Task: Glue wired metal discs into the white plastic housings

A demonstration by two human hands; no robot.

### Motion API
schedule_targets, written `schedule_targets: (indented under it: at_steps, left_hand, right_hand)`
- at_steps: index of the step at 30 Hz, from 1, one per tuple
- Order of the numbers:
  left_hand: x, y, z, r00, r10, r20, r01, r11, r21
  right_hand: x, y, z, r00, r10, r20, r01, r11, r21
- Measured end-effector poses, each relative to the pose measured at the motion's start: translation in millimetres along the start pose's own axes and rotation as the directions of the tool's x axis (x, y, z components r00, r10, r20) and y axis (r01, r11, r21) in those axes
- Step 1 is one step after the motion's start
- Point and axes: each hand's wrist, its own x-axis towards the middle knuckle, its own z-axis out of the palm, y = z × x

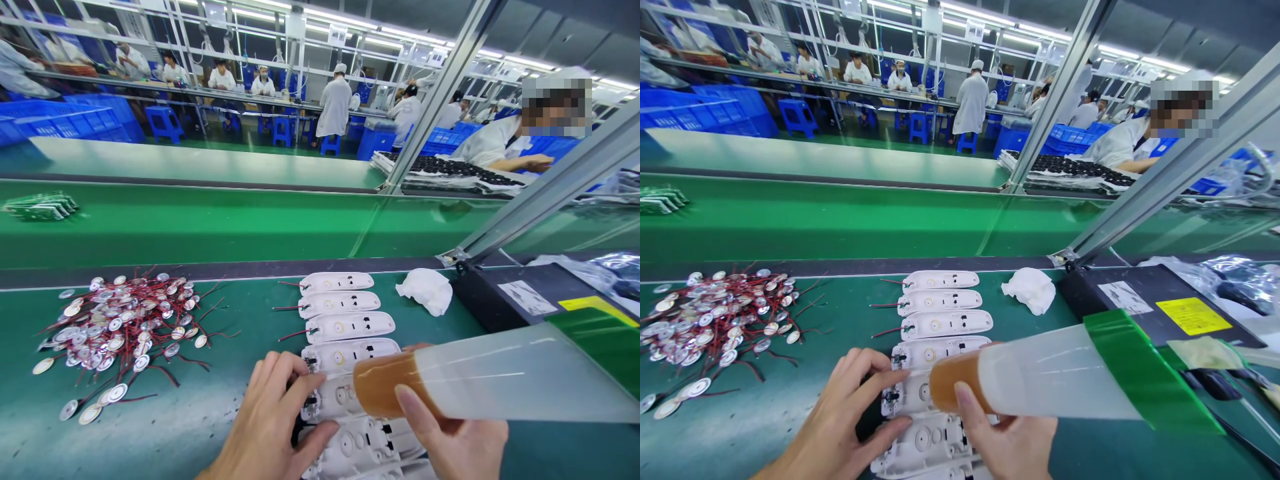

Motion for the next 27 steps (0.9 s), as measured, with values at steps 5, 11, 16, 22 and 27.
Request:
schedule_targets:
  at_steps: [5,11,16,22,27]
  left_hand:
    - [0,-1,0.6,1.000,0.009,0.004,-0.009,1.000,-0.012]
    - [1,-1,0.2,1.000,0.015,0.021,-0.014,1.000,-0.013]
    - [1,-1,-1.1,0.999,0.023,0.026,-0.023,1.000,-0.010]
    - [2,1,-1.8,0.999,0.003,0.036,-0.003,1.000,-0.015]
    - [2,1,-1.7,0.999,-0.002,0.039,0.003,1.000,-0.025]
  right_hand:
    - [-3,4,1,0.998,-0.048,-0.026,0.045,0.993,-0.110]
    - [-3,-3,1,0.999,-0.046,0.021,0.047,0.998,-0.052]
    - [-1,-12,-1,0.998,-0.013,0.057,0.013,1.000,0.000]
    - [10,2,-8,0.991,-0.105,0.079,0.110,0.992,-0.058]
    - [21,17,-15,0.938,-0.310,0.156,0.331,0.935,-0.128]
